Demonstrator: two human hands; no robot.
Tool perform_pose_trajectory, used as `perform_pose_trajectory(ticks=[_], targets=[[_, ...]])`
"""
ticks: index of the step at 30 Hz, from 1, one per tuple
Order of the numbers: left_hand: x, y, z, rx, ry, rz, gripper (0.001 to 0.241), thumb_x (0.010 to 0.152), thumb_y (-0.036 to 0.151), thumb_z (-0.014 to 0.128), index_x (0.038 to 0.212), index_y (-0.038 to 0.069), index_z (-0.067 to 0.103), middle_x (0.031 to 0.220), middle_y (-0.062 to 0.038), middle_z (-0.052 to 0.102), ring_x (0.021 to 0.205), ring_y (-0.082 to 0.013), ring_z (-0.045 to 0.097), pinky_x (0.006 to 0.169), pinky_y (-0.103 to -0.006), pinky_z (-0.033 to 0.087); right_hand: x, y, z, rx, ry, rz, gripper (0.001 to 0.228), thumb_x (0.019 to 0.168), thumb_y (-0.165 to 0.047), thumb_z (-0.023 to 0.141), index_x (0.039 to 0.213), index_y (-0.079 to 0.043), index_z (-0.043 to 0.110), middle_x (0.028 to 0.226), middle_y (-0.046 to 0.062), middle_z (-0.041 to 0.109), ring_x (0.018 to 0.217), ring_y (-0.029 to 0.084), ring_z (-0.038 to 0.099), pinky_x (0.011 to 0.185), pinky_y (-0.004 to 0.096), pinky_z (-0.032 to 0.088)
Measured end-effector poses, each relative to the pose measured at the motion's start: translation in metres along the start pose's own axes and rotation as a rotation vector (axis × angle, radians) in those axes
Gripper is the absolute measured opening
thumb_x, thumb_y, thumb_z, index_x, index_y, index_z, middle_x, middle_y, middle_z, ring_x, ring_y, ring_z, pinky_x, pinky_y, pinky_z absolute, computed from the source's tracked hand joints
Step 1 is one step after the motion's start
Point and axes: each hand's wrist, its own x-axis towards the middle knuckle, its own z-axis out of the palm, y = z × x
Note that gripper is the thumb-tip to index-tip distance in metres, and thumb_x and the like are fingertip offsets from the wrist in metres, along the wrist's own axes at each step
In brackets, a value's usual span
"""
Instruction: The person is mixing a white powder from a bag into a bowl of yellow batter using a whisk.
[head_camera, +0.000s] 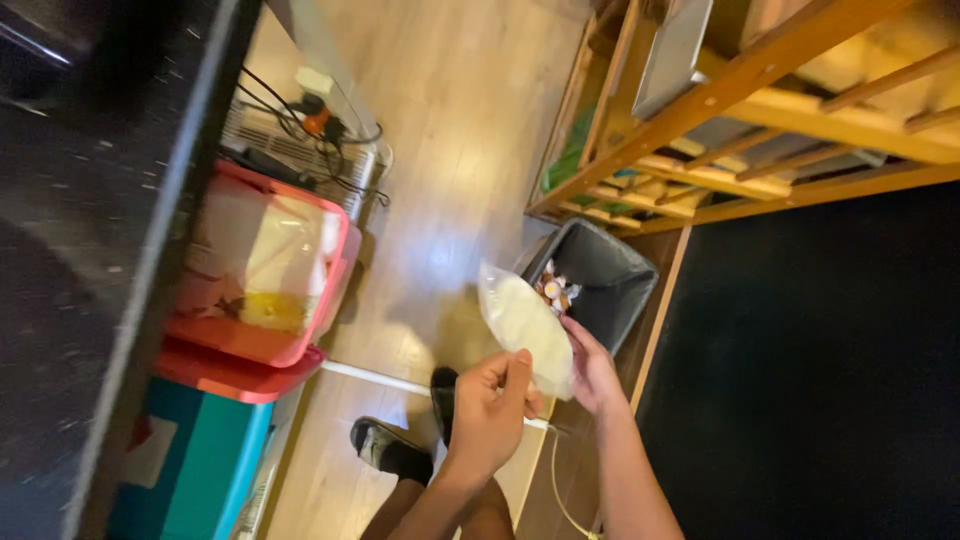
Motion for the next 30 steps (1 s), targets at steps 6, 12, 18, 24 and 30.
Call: perform_pose_trajectory(ticks=[6,12,18,24,30], targets=[[-0.071,0.103,0.001,0.313,-0.138,0.206,0.041,0.105,0.024,0.058,0.069,0.003,0.055,0.063,-0.001,0.059,0.057,-0.0059,0.061,0.053,-0.0245,0.049,-0.055,-0.001,0.074,0.209,-0.269,0.269,0.083,0.091,-0.072,0.048,0.135,-0.003,0.060,0.124,0.015,0.069,0.105,0.031,0.069,0.089,0.043,0.057],[-0.155,0.212,-0.048,0.251,-0.110,0.257,0.039,0.103,0.024,0.057,0.070,0.004,0.063,0.062,-0.002,0.065,0.055,-0.0075,0.060,0.055,-0.0244,0.047,-0.132,0.009,0.220,0.217,-0.665,0.331,0.090,0.079,-0.083,0.049,0.136,-0.013,0.058,0.111,0.013,0.072,0.083,0.034,0.071,0.061,0.046,0.057],[-0.262,0.297,-0.128,0.317,0.037,0.406,0.044,0.106,0.025,0.057,0.069,0.002,0.062,0.060,-0.001,0.062,0.052,-0.0062,0.051,0.050,-0.0251,0.039,-0.217,0.029,0.368,0.089,-1.321,0.407,0.109,0.076,-0.089,0.057,0.143,-0.003,0.051,0.115,0.017,0.069,0.094,0.033,0.069,0.078,0.043,0.057],[-0.339,0.323,-0.264,0.472,0.246,0.601,0.041,0.104,0.029,0.058,0.071,0.006,0.063,0.057,0.002,0.057,0.050,-0.0069,0.053,0.050,-0.0259,0.042,-0.262,0.069,0.478,-0.122,-1.317,0.388,0.114,0.069,-0.070,0.078,0.156,-0.009,0.038,0.144,0.011,0.058,0.125,0.031,0.061,0.101,0.051,0.051],[-0.408,0.331,-0.379,0.662,0.415,0.654,0.046,0.104,0.035,0.061,0.068,0.006,0.057,0.056,0.004,0.051,0.052,-0.0054,0.051,0.048,-0.0275,0.040,-0.255,0.139,0.545,-0.202,-1.179,0.479,0.096,0.078,-0.043,0.083,0.154,-0.006,0.038,0.152,0.015,0.052,0.140,0.036,0.049,0.118,0.056,0.036]])
